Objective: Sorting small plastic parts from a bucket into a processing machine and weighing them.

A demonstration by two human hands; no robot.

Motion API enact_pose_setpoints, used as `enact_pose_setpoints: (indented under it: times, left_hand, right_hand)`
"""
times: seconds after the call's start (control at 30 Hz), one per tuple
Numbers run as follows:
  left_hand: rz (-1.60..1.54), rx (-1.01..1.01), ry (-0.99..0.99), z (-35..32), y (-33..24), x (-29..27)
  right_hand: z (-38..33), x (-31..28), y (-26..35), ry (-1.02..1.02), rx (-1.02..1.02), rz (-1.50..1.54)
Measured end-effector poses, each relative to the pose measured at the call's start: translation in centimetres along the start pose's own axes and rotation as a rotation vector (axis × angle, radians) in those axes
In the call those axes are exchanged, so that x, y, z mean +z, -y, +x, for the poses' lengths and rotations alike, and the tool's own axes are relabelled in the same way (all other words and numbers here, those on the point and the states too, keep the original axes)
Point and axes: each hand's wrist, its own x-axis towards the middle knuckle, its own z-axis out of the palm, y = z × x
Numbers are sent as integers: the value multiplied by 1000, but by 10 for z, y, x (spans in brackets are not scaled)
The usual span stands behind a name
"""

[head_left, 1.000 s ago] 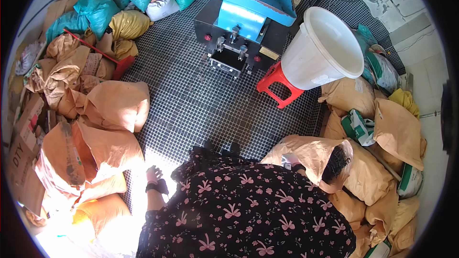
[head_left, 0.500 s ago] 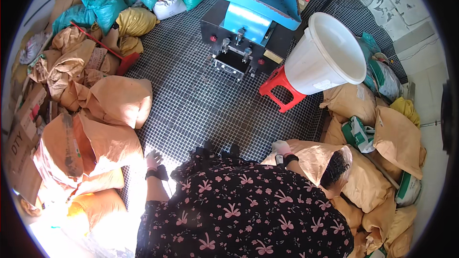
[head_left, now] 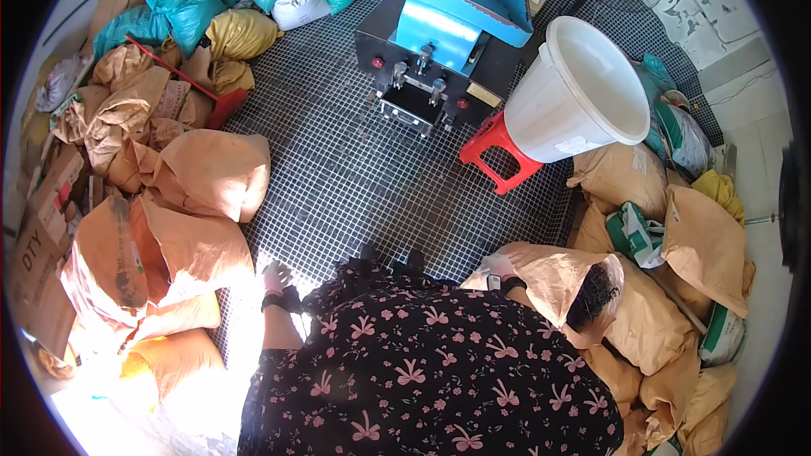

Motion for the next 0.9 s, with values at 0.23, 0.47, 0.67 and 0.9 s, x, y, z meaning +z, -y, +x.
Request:
enact_pose_setpoints:
  times: [0.23,0.47,0.67,0.9]
  left_hand:
    - [97,-25,48,14,-9,8]
    - [182,56,105,43,-48,-17]
    - [83,182,128,42,-54,-15]
    - [106,44,98,18,-43,16]
  right_hand:
    - [19,-43,-16,-286,-173,-45]
    - [50,-199,1,-509,186,2241]
    - [50,-229,30,-449,333,2244]
    - [68,-130,-13,-472,106,520]
